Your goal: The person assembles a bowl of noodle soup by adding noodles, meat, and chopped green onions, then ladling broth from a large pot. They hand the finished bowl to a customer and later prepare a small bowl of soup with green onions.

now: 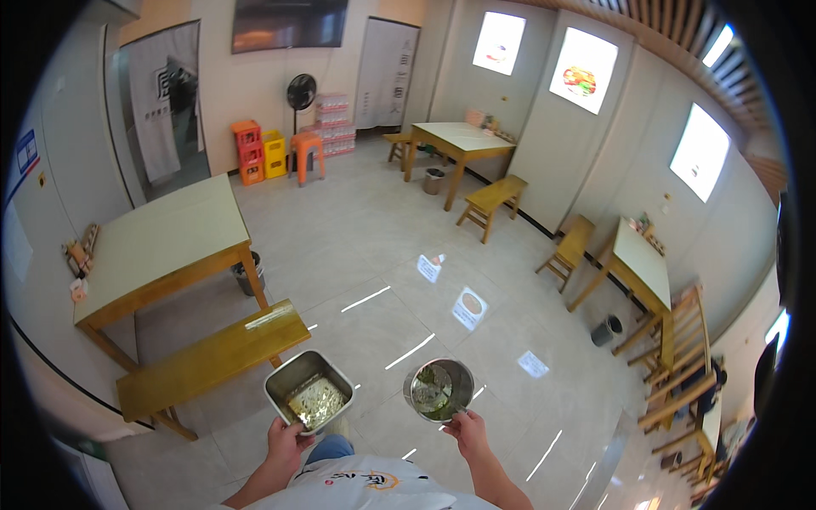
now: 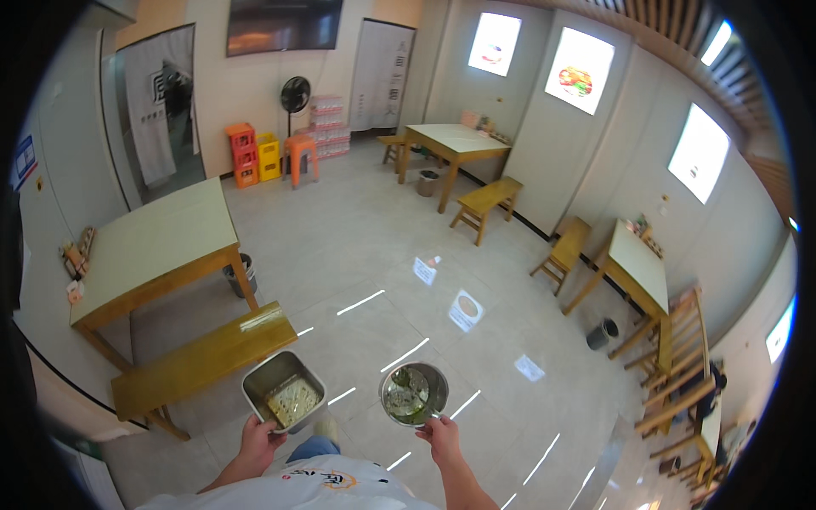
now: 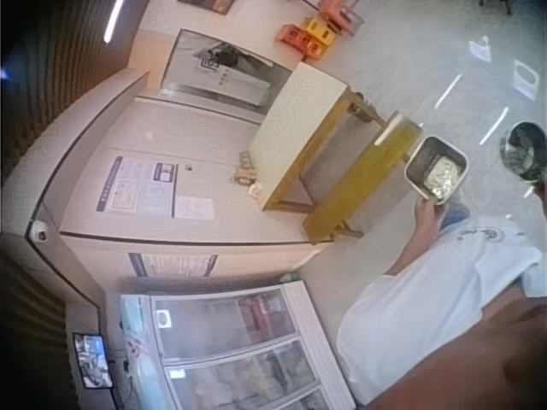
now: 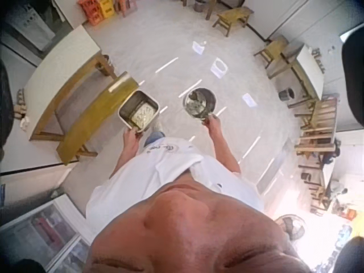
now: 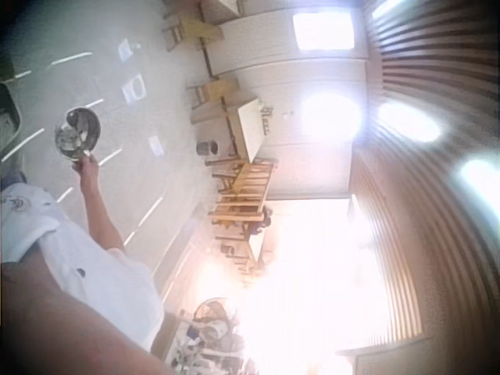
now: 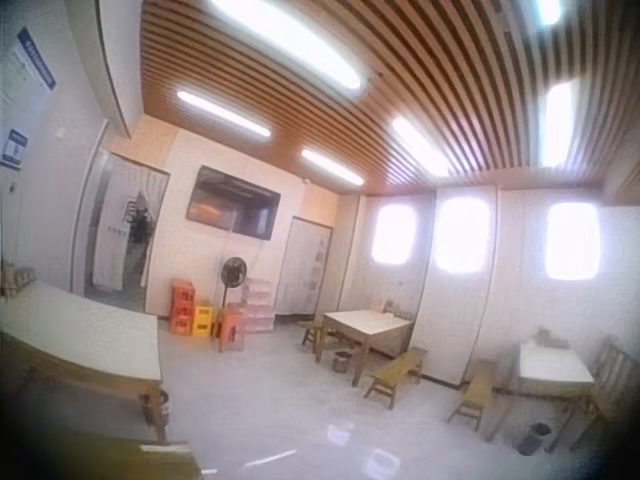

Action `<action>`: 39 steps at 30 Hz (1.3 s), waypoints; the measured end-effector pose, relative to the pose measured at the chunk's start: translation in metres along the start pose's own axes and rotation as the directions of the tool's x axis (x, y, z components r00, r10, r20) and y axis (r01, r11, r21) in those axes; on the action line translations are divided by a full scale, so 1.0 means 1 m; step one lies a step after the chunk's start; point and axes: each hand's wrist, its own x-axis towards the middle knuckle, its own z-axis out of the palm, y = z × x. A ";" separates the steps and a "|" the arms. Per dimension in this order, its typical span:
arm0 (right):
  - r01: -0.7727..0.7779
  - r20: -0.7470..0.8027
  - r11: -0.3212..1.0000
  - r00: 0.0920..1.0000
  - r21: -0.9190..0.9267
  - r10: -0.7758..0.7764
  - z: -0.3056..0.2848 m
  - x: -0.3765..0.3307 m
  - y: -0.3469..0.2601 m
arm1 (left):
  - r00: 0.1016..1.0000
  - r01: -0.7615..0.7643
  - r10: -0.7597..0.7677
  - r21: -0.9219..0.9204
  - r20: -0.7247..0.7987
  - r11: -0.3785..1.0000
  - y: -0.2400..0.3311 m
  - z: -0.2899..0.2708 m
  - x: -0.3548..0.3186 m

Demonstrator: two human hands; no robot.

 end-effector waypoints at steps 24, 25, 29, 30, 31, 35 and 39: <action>-0.072 -0.002 0.988 0.997 -0.137 0.073 0.212 0.376 -0.192 | 0.971 -0.149 0.110 -0.178 -0.213 0.973 0.218 0.183 0.333; -0.078 0.024 0.981 0.996 -0.178 0.084 0.230 0.399 -0.205 | 0.962 -0.140 0.083 -0.210 -0.258 0.968 0.220 0.190 0.341; -0.025 0.205 0.940 0.974 -0.340 0.100 0.318 0.485 -0.261 | 0.928 -0.220 0.110 -0.286 -0.356 0.933 0.239 0.210 0.367; -0.003 0.241 0.926 0.965 -0.379 0.102 0.342 0.505 -0.276 | 0.914 -0.266 0.136 -0.311 -0.383 0.912 0.246 0.213 0.373; 0.014 0.288 0.913 0.951 -0.408 0.114 0.368 0.523 -0.290 | 0.906 -0.282 0.148 -0.306 -0.396 0.909 0.252 0.216 0.378; 0.018 0.406 0.897 0.895 -0.442 0.182 0.471 0.580 -0.318 | 0.850 -0.383 0.193 -0.323 -0.490 0.865 0.284 0.223 0.412; -0.089 0.401 0.925 0.882 -0.370 0.246 0.553 0.609 -0.314 | 0.843 -0.371 0.169 -0.324 -0.510 0.870 0.338 0.220 0.461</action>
